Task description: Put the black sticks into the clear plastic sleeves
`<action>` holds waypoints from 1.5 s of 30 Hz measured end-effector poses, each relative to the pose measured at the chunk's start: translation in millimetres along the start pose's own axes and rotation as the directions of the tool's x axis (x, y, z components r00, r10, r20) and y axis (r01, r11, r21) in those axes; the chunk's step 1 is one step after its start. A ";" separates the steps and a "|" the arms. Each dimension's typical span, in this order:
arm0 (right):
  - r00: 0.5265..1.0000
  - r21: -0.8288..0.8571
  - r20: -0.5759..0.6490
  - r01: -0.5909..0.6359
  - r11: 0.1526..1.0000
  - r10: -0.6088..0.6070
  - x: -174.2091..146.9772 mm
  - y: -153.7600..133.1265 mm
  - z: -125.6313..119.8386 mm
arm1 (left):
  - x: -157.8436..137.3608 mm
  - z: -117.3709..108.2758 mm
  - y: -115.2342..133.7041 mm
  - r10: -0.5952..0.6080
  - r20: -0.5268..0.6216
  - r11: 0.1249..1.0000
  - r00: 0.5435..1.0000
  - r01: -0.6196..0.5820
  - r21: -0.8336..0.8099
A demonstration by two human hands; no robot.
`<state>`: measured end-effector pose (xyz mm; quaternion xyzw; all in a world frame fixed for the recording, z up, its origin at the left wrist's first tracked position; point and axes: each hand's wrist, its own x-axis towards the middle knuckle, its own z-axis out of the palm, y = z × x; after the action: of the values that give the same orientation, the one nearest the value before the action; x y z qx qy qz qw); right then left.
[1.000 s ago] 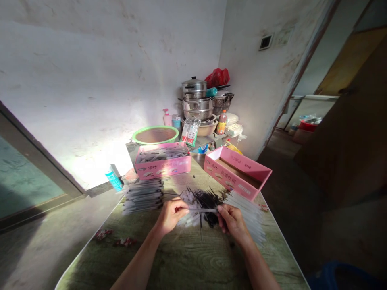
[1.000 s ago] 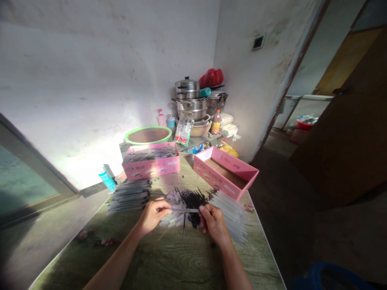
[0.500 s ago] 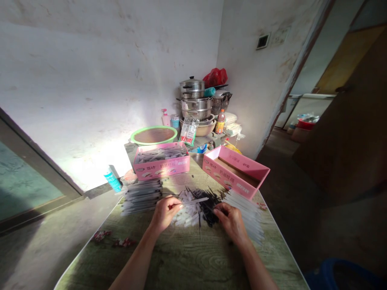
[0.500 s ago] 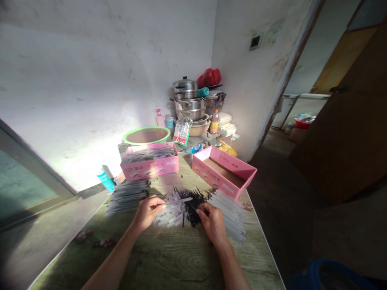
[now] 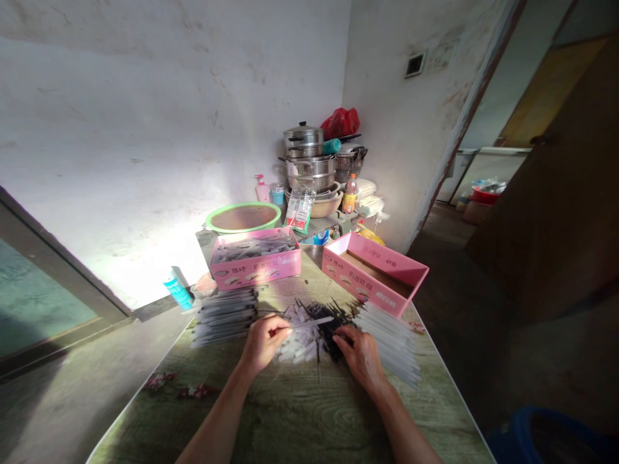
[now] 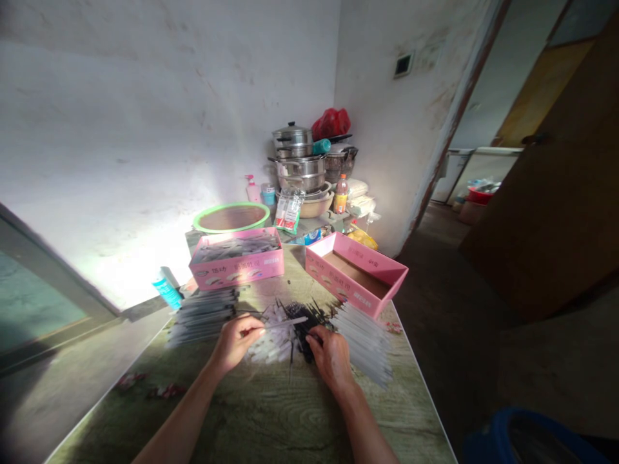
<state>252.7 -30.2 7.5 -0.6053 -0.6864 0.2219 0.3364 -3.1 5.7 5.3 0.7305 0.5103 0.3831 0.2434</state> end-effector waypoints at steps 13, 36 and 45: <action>0.997 0.117 -0.077 0.030 0.993 -0.021 0.1 3.2 -0.8 | -1.3 3.0 -3.1 0.040 0.053 0.999 0.998 -0.039 -0.025; 0.979 -0.256 -0.157 -0.169 0.952 0.131 -3.0 9.3 -12.6 | 0.2 -8.9 -6.8 0.011 -0.109 1.000 0.994 -0.009 0.020; 1.000 0.313 -0.020 0.001 0.950 0.006 -5.9 -6.8 -1.5 | -1.7 5.3 3.6 0.086 0.062 0.996 0.994 -0.085 -0.016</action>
<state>249.4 -37.3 12.2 -0.5475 -0.6383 0.3222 0.4347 2.9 3.0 4.4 0.7617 0.4682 0.3735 0.2473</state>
